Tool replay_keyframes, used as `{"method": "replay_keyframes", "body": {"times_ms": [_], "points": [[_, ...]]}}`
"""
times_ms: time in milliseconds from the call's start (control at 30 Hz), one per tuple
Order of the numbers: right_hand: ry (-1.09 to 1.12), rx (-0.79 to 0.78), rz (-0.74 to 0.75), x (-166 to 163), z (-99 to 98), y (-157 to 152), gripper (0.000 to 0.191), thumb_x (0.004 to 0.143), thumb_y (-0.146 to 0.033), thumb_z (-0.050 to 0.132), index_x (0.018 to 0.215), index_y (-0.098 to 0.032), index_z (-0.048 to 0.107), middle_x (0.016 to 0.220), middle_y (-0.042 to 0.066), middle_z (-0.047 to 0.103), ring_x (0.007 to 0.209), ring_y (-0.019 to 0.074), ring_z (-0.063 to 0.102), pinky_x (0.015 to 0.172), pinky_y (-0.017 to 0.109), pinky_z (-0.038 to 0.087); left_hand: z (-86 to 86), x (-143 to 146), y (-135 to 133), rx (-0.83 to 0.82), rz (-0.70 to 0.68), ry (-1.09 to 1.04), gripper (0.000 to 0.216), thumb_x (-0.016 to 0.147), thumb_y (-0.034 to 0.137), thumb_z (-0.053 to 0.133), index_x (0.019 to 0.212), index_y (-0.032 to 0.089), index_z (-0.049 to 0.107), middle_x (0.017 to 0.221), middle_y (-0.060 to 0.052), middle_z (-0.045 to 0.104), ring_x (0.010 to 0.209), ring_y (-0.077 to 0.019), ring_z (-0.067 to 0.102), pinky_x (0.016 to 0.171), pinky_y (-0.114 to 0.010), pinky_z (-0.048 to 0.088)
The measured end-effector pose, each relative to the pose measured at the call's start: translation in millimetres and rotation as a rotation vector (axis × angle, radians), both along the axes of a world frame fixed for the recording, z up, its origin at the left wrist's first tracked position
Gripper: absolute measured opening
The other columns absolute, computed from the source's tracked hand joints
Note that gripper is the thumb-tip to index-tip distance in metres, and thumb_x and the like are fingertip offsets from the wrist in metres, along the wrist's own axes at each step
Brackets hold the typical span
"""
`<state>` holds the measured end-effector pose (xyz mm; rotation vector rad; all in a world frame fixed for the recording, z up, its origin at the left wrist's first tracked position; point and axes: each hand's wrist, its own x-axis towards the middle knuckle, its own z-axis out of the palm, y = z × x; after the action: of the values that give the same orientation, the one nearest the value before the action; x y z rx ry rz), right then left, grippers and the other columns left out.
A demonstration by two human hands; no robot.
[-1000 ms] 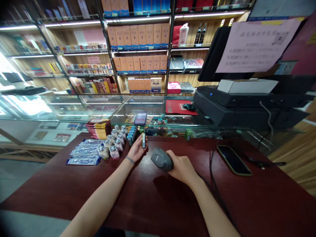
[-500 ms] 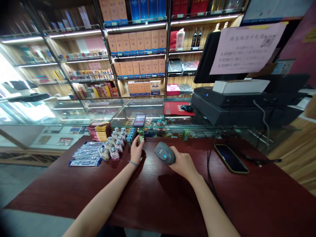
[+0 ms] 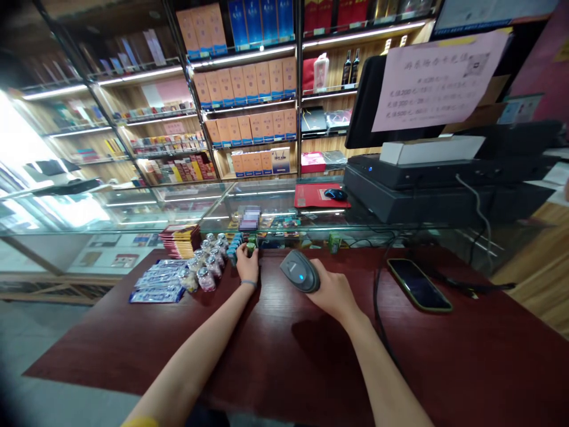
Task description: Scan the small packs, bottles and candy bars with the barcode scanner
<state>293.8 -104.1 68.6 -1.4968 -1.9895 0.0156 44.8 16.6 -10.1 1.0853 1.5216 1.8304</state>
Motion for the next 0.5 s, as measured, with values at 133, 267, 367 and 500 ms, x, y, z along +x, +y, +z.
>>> {"method": "replay_keyframes", "body": {"times_ms": [133,267,367,500], "points": [[-0.001,0.010,-0.002,2.2,-0.4,0.3,0.037,0.075,-0.033,0.067,0.111,-0.032,0.061,0.075,-0.001,0.077,0.072,0.0294,0.076,0.055,0.029,0.044,4.6,3.4,4.9,-0.028,0.024,0.051,0.040,0.083,0.024,0.073,0.122,0.026,0.064,0.130,-0.010,0.069,0.132,-0.0270,0.058,0.115,-0.041,0.039],[-0.007,0.023,-0.011,3.6,-1.4,0.7,0.037,0.076,-0.034,0.067,0.112,-0.031,0.061,0.075,-0.001,0.078,0.072,0.0291,0.076,0.055,0.028,0.043,5.9,5.0,7.0,-0.102,0.054,0.106,0.040,0.087,0.027,0.069,0.126,0.026,0.065,0.132,-0.009,0.068,0.126,-0.0271,0.061,0.113,-0.042,0.040],[-0.007,0.031,-0.022,3.7,-2.1,0.6,0.037,0.076,-0.034,0.067,0.112,-0.031,0.061,0.075,-0.001,0.078,0.072,0.0288,0.076,0.056,0.028,0.044,4.9,5.6,9.0,-0.113,0.058,0.094,0.040,0.086,0.027,0.070,0.125,0.027,0.065,0.131,-0.008,0.069,0.124,-0.0250,0.061,0.113,-0.041,0.039],[-0.015,0.035,-0.024,3.8,-3.6,1.0,0.037,0.074,-0.033,0.067,0.111,-0.031,0.063,0.074,-0.001,0.077,0.071,0.0282,0.076,0.055,0.028,0.043,3.7,5.9,11.6,-0.099,0.059,0.044,0.038,0.085,0.027,0.071,0.122,0.027,0.065,0.128,-0.007,0.069,0.123,-0.0239,0.062,0.113,-0.039,0.040]]}}
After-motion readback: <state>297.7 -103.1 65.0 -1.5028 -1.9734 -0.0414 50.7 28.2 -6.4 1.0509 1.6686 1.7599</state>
